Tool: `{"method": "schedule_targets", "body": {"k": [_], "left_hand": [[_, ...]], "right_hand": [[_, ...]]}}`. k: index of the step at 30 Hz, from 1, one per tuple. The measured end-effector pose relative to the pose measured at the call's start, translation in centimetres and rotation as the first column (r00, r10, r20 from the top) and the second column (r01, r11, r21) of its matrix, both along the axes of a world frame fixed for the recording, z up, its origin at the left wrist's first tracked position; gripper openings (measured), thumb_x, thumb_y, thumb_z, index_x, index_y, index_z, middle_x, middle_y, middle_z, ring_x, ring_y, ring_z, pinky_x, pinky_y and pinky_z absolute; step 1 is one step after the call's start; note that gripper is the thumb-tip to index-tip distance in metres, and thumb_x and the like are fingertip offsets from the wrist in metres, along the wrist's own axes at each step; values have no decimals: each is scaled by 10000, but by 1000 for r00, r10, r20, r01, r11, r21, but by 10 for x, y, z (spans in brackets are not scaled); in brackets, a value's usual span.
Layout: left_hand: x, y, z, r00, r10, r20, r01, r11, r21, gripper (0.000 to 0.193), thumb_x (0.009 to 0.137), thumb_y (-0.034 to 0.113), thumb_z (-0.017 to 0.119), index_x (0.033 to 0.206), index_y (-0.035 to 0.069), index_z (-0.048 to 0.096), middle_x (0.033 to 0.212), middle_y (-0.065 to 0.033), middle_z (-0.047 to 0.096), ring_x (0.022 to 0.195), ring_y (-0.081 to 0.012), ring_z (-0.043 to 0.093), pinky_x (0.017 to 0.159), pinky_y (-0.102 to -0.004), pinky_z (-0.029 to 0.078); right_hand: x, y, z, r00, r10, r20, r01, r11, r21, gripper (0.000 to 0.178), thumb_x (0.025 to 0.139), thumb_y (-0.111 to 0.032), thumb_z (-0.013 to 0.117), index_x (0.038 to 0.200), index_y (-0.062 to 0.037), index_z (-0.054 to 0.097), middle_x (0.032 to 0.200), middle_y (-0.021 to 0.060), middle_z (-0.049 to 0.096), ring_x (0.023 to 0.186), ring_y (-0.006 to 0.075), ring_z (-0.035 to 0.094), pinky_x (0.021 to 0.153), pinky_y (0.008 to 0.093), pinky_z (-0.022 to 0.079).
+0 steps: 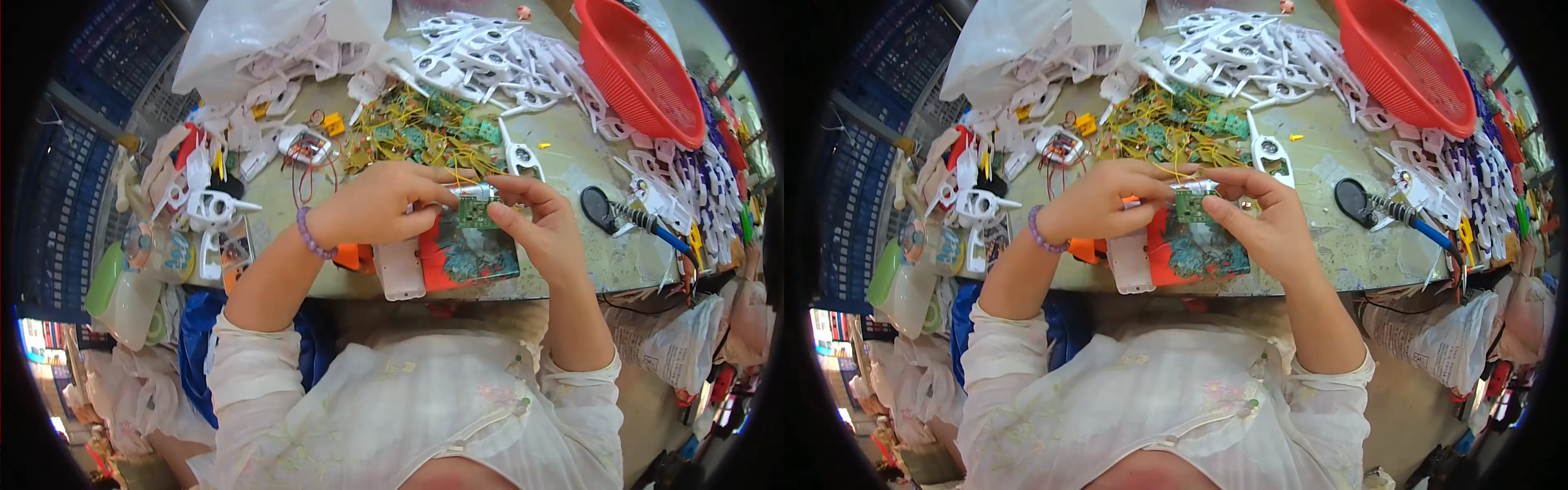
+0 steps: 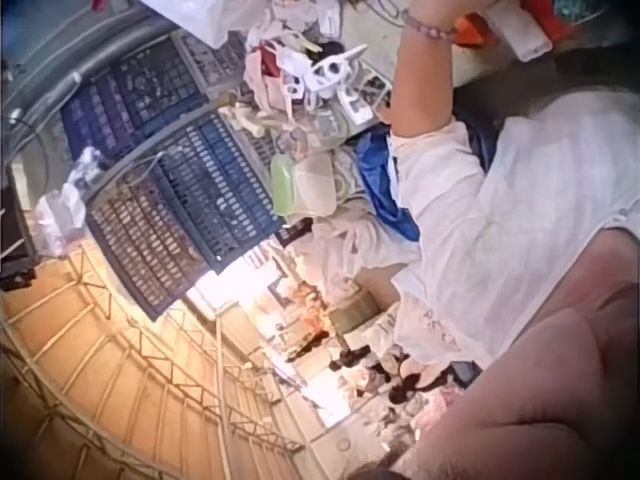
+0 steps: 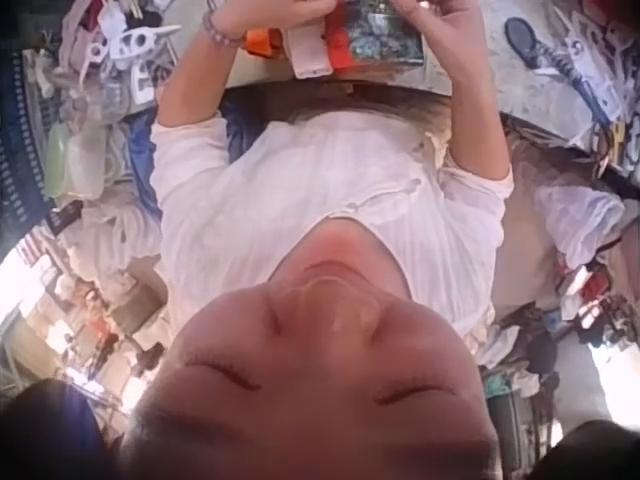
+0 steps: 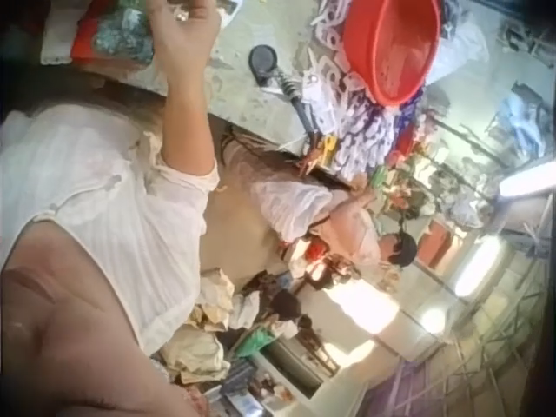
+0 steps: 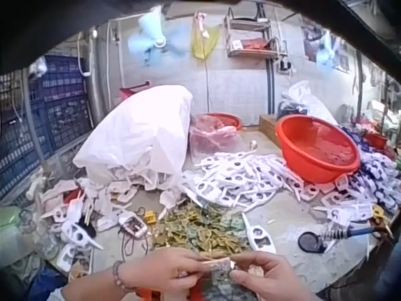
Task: Soldering wires and assembling electronic components into a toy shell.
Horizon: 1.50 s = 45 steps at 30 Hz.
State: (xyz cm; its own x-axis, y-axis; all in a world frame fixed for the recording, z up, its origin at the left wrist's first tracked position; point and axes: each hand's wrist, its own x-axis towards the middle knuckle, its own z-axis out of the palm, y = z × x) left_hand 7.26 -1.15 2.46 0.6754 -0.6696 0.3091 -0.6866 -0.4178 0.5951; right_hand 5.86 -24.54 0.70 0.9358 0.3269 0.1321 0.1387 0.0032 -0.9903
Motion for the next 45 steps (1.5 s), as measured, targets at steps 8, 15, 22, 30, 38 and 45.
{"method": "schedule_targets", "body": {"k": [8, 15, 22, 30, 38, 45], "left_hand": [[-30, 12, 1, 960, 278, -10, -278, 960, 9, 122, 759, 57, 620, 869, 31, 666, 859, -70, 656, 774, -217, 605, 696, -316, 472], [-75, -10, -8, 913, 408, -29, -407, 902, -144, 169, 716, 96, 713, 871, 49, 668, 858, -72, 658, 823, -225, 596, 741, -337, 449], [-77, -22, -22, 891, 453, -24, -453, 885, -111, 187, 704, 141, 722, 854, 46, 663, 810, -84, 652, 764, -244, 596, 708, -356, 460], [-77, -20, -28, 847, 440, -299, -514, 823, -243, 126, 747, 136, 693, 836, 55, 656, 768, -49, 658, 716, -198, 596, 705, -329, 428], [-76, -21, -27, 888, 404, -222, -443, 881, -168, 141, 737, 164, 697, 855, 93, 668, 753, -19, 648, 732, -184, 590, 756, -326, 383], [-73, -21, -29, 878, 400, -263, -459, 858, -229, 100, 740, 164, 696, 804, 89, 688, 750, -24, 653, 748, -179, 586, 740, -330, 393]], "right_hand": [[-11, 2, -25, 847, -30, 530, 279, 875, -397, 244, 708, -94, 716, 947, -81, 671, 1027, 98, 566, 1064, 292, 470, 911, 408, 365], [-34, 3, -16, 704, 27, 710, 343, 862, -373, 246, 663, -42, 730, 896, -99, 676, 1132, 111, 542, 1131, 331, 447, 935, 435, 368], [-32, 20, -15, 673, 75, 736, 326, 863, -386, 202, 666, -100, 725, 859, -115, 669, 1142, 95, 540, 1125, 355, 434, 923, 475, 354], [-50, 16, -21, 627, 146, 765, 328, 842, -429, 160, 676, -105, 716, 807, -96, 624, 1205, 85, 532, 1191, 357, 406, 970, 539, 309], [-48, 18, -29, 562, 96, 821, 425, 818, -387, 183, 665, -84, 705, 828, -83, 623, 1201, 89, 541, 1183, 352, 425, 976, 542, 318], [-47, 18, -31, 563, 106, 820, 435, 805, -403, 192, 664, -84, 704, 839, -85, 624, 1210, 90, 538, 1191, 353, 420, 980, 539, 314]]}}
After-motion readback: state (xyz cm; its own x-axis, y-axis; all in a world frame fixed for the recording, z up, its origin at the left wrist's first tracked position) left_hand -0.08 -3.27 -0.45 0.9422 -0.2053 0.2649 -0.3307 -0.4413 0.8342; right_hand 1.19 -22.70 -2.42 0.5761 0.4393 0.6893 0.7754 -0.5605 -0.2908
